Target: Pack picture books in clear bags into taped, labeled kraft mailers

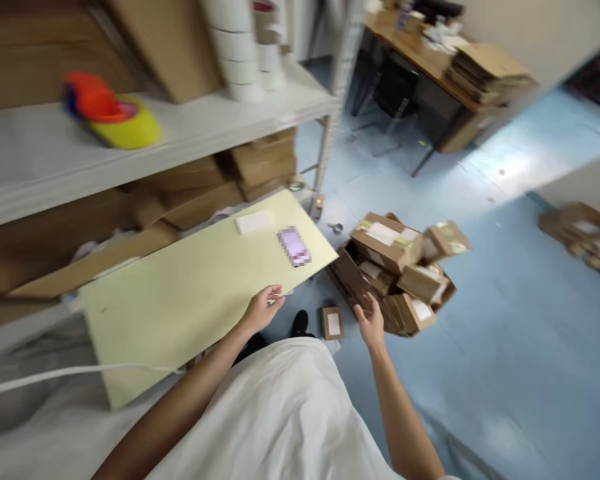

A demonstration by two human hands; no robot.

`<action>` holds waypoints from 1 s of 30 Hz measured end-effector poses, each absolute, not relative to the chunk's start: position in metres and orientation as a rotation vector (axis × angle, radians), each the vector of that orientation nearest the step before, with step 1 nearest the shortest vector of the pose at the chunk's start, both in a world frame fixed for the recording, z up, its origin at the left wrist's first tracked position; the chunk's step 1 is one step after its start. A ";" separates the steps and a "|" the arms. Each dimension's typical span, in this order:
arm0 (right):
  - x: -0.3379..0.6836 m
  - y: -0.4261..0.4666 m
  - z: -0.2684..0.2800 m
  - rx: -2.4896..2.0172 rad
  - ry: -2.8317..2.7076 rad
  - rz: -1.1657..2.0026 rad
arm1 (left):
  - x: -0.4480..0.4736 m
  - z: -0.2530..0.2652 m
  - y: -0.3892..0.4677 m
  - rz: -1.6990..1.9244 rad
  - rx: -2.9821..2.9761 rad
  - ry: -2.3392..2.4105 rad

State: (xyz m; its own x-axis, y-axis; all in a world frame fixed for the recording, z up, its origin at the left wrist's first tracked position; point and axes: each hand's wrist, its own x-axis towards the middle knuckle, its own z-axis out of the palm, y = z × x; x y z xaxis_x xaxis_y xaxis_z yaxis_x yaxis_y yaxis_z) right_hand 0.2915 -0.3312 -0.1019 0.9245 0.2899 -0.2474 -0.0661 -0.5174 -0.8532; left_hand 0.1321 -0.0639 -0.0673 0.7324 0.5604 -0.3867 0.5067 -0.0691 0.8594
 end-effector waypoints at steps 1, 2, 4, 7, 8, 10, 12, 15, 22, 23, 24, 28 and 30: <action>0.283 -0.309 -0.101 -2.074 -0.282 0.521 | 0.109 -0.065 -0.057 0.144 1.665 0.921; 0.274 -0.286 -0.099 -2.074 -0.429 0.603 | 0.086 -0.062 -0.050 0.239 1.617 0.989; 0.255 -0.239 -0.091 -2.073 -0.811 0.767 | 0.039 -0.059 -0.039 0.420 1.509 1.120; 0.220 -0.166 -0.073 -2.048 -1.501 0.906 | -0.031 -0.062 -0.028 0.619 1.335 1.278; 0.206 -0.142 -0.067 -2.027 -1.720 0.912 | -0.054 -0.064 -0.026 0.672 1.282 1.327; 0.173 -0.098 -0.057 -1.965 -2.092 0.884 | -0.098 -0.069 -0.028 0.760 1.192 1.428; 0.134 -0.062 -0.051 -1.873 -2.349 0.842 | -0.138 -0.072 -0.034 0.839 1.119 1.531; 0.072 -0.031 -0.043 -1.693 -2.553 0.863 | -0.186 -0.072 -0.051 0.932 0.999 1.659; -0.013 -0.018 -0.038 -1.149 -2.975 1.168 | -0.233 -0.064 -0.090 1.058 0.713 1.946; -0.014 -0.016 -0.040 -1.096 -3.020 1.185 | -0.231 -0.061 -0.095 1.071 0.682 1.960; -0.014 -0.013 -0.043 -1.053 -3.061 1.190 | -0.229 -0.059 -0.099 1.085 0.662 1.970; -0.010 0.011 -0.058 -0.857 -3.217 1.145 | -0.211 -0.051 -0.116 1.110 0.600 2.033; -0.010 0.025 -0.064 -0.759 -3.291 1.089 | -0.203 -0.049 -0.126 1.115 0.537 2.084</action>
